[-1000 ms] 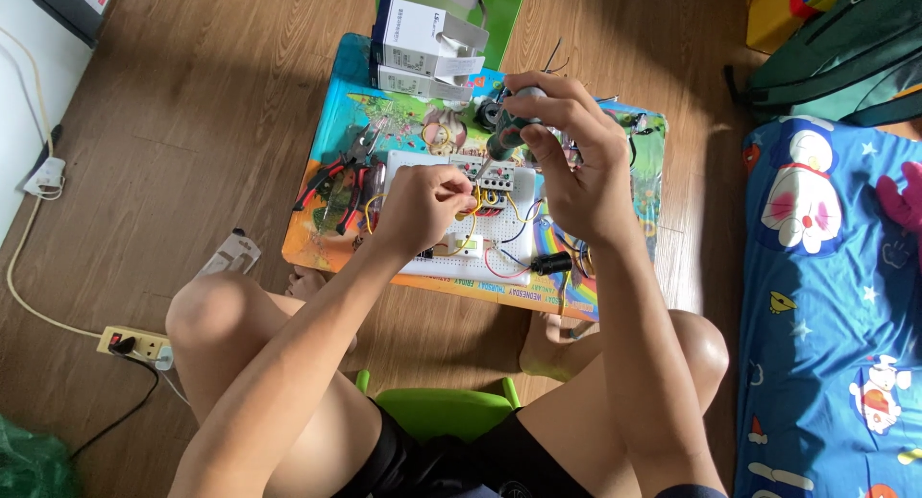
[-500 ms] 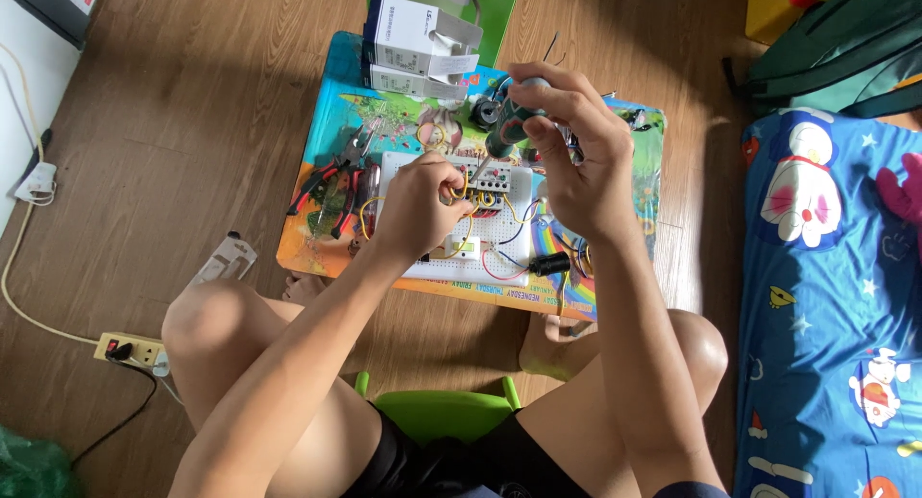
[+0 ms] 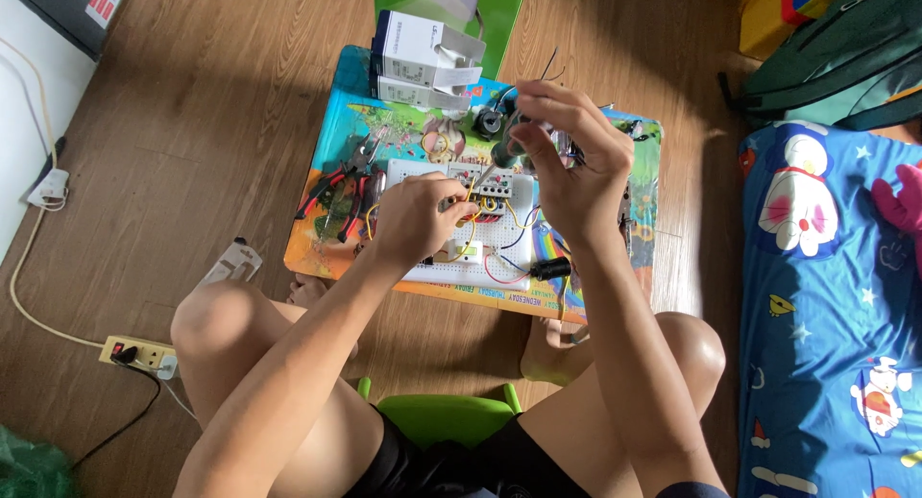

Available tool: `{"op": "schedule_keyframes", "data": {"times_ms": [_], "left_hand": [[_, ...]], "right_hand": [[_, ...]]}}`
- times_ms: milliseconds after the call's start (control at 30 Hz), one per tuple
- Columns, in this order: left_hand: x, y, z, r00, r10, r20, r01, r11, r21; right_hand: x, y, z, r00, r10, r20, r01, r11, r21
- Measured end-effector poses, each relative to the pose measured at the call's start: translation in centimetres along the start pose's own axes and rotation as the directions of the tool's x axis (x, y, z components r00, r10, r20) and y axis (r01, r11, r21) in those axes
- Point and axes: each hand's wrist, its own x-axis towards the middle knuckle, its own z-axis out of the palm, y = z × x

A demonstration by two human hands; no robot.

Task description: Securing electrical wires into a terminal block using a manual screwdriver on a small workbench.

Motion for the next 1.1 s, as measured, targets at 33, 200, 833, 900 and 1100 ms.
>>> {"op": "schedule_keyframes", "data": {"times_ms": [33, 200, 833, 900, 1100], "left_hand": [[0.3, -1.1, 0.9, 1.0, -0.004, 0.005, 0.004, 1.0, -0.001], [0.8, -4.5, 4.6, 0.981, 0.172, -0.092, -0.163, 0.982, 0.1], [0.2, -5.1, 6.7, 0.98, 0.196, -0.046, -0.169, 0.924, 0.342], [0.1, -5.0, 6.7, 0.975, 0.214, -0.064, -0.181, 0.925, 0.333], [0.6, -5.5, 7.2, 0.975, 0.213, -0.057, -0.185, 0.932, 0.31]], "right_hand": [[0.0, -0.5, 0.1, 1.0, 0.006, 0.001, -0.006, 1.0, 0.001], [-0.2, -1.7, 0.1, 0.972, 0.23, 0.042, -0.234, 0.955, 0.18], [-0.7, -0.4, -0.1, 0.999, 0.036, 0.038, -0.036, 0.999, 0.007], [-0.6, -0.3, -0.1, 0.998, 0.033, 0.044, -0.034, 0.999, 0.025], [-0.3, -0.5, 0.0, 0.998, 0.038, 0.047, -0.039, 0.999, 0.021]]}}
